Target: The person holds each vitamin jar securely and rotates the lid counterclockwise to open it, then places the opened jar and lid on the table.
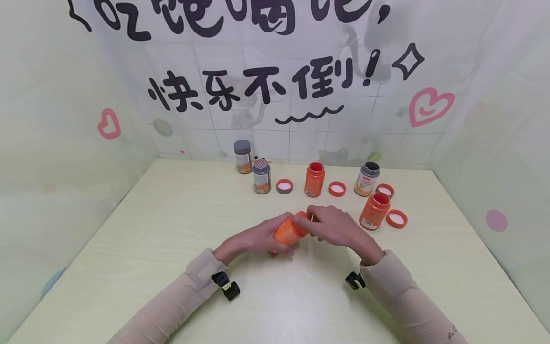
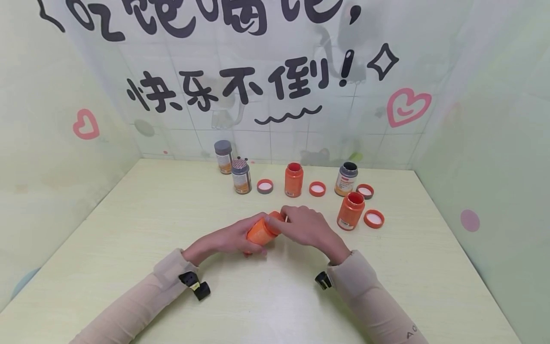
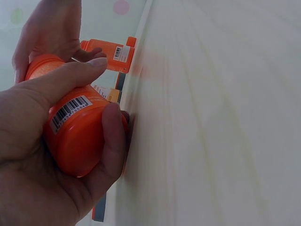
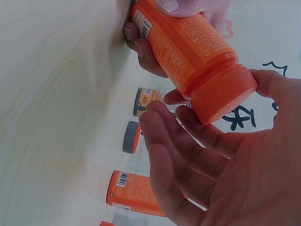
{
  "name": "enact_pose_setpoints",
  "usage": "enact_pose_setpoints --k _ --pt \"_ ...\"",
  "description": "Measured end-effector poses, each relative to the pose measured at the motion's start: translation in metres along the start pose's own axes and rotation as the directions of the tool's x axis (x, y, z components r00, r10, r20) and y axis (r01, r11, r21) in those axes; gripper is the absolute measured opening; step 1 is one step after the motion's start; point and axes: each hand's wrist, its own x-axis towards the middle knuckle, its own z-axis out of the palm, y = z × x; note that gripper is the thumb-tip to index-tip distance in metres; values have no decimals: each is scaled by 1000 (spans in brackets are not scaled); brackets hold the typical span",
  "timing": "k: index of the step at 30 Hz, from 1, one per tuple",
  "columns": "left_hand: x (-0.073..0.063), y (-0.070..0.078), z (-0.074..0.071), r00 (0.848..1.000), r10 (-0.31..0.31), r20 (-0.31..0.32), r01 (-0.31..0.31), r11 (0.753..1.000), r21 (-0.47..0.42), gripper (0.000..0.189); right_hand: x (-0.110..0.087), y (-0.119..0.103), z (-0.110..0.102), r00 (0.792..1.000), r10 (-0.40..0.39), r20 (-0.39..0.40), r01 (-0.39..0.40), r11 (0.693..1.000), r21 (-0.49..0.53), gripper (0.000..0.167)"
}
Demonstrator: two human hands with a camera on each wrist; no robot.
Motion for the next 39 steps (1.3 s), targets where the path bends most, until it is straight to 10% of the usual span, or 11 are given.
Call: enact_pose_setpoints --k 22,39 --pt "1 -1 0 1000 -7 4 7 1000 3 62 -1 -2 0 999 -46 -9 47 998 52 48" --pt "-1 0 0 1000 1 9 -1 1000 -10 68 -2 1 0 995 96 -4 -96 995 -8 64"
